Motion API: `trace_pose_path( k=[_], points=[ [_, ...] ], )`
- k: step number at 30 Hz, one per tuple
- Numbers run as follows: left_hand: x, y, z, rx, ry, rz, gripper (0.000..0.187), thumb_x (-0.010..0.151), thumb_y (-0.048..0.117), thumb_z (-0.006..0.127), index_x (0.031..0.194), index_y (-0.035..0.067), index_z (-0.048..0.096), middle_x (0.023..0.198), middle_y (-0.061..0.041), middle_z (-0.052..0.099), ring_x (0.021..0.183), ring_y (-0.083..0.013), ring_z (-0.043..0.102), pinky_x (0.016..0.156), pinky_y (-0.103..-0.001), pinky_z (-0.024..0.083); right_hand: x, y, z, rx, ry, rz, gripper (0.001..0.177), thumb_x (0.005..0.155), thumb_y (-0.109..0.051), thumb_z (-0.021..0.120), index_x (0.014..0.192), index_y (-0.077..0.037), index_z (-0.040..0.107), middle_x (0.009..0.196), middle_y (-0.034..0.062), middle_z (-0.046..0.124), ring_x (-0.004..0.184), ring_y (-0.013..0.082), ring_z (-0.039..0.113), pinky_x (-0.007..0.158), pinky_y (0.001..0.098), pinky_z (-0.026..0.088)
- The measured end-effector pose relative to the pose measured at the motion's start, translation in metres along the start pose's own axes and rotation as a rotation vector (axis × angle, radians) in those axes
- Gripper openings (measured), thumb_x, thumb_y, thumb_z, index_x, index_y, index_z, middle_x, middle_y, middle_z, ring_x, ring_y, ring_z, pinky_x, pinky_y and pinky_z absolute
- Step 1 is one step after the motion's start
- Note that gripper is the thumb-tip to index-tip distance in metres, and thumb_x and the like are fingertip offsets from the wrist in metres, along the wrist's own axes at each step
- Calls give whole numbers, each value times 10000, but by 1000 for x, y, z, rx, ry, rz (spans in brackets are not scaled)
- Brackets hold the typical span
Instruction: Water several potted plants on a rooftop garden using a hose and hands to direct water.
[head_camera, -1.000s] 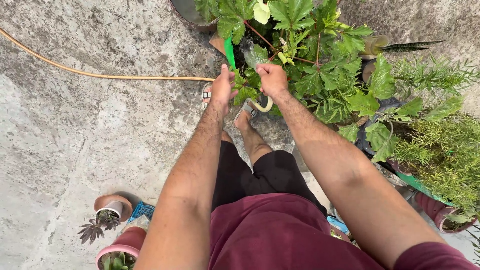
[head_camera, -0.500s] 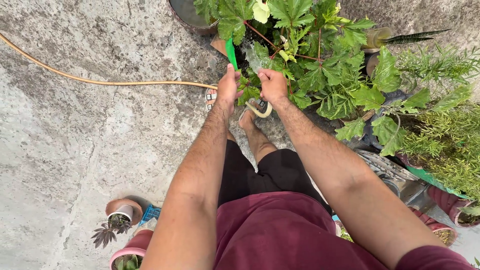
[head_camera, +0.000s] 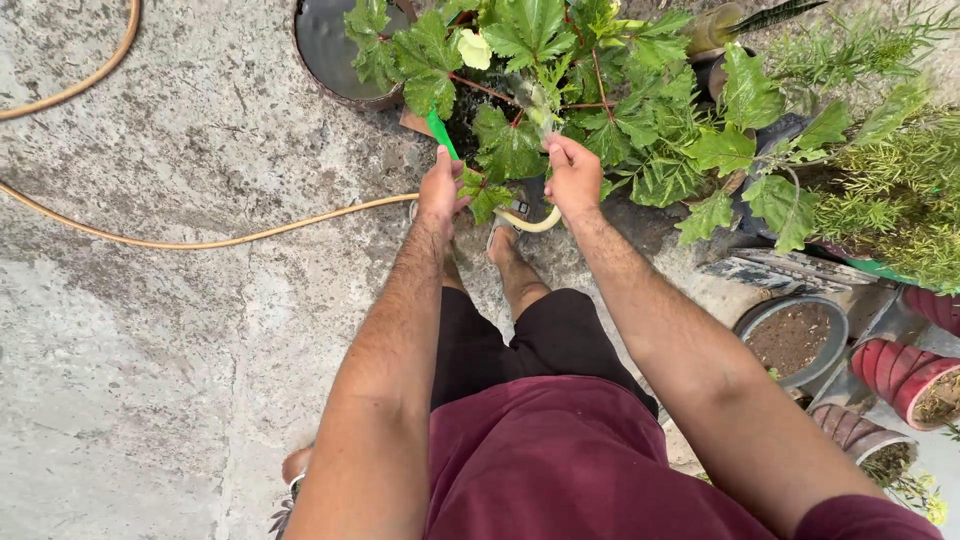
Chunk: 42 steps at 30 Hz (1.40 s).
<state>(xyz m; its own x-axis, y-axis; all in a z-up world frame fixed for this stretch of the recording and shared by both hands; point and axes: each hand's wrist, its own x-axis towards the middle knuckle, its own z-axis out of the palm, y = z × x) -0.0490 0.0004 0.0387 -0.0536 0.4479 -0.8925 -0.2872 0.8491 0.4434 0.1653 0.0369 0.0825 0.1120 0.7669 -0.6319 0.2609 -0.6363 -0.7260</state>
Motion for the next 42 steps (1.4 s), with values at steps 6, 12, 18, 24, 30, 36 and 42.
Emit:
trace_pose_path(
  k=[6, 12, 18, 24, 30, 36, 42],
  points=[
    [-6, 34, 5, 121, -31, 1, 722, 1011, 593, 307, 1420, 45, 540, 1455, -134, 567, 1343, -267, 545, 1082, -439, 490, -20, 25, -35, 240, 221, 5, 318, 1040, -181, 569, 1322, -76, 670, 1191, 44, 762, 445, 62, 508, 377, 232, 415],
    [-4, 52, 22, 300, -126, 23, 740, 1024, 592, 267, 1454, 39, 503, 1494, -135, 540, 1384, -268, 511, 1113, -445, 447, -32, 50, -50, 184, 283, 89, 293, 1059, -187, 581, 1292, -66, 712, 1079, 90, 758, 450, 77, 520, 387, 254, 424],
    [-22, 59, 49, 394, -197, 25, 722, 1048, 552, 222, 1461, 21, 486, 1523, -163, 502, 1412, -282, 489, 1142, -454, 431, -55, 64, -42, 32, 215, 29, 284, 1023, -194, 629, 1277, -108, 721, 1055, 23, 796, 471, 69, 568, 455, 243, 501],
    [-31, 61, 45, 463, -230, 14, 741, 1049, 562, 214, 1464, 9, 482, 1540, -176, 482, 1429, -308, 468, 1150, -465, 426, -68, 79, -30, 61, 276, 89, 291, 1003, -204, 643, 1265, -114, 730, 965, 18, 799, 482, 88, 571, 466, 266, 505],
    [-26, 60, 28, 480, -235, 15, 758, 1041, 567, 218, 1494, 1, 439, 1553, -180, 452, 1452, -319, 432, 1167, -479, 395, -72, 83, -22, 49, 321, 100, 266, 1028, -197, 619, 1257, -119, 731, 895, 38, 785, 519, 91, 619, 496, 276, 541],
    [-29, 60, 25, 465, -198, -12, 761, 1042, 570, 235, 1484, -12, 447, 1546, -187, 477, 1431, -331, 458, 1161, -485, 405, -62, 80, -13, -64, 312, -124, 263, 1023, -176, 661, 1259, -117, 761, 868, 65, 799, 616, 90, 667, 600, 272, 547],
    [-37, 69, 28, 482, -220, 3, 748, 1042, 560, 230, 1452, -15, 478, 1533, -184, 488, 1418, -323, 481, 1159, -479, 421, -47, 22, -21, 126, 388, 27, 277, 1000, -198, 629, 1254, -138, 723, 950, 28, 784, 528, 113, 625, 525, 301, 553]
  ],
)
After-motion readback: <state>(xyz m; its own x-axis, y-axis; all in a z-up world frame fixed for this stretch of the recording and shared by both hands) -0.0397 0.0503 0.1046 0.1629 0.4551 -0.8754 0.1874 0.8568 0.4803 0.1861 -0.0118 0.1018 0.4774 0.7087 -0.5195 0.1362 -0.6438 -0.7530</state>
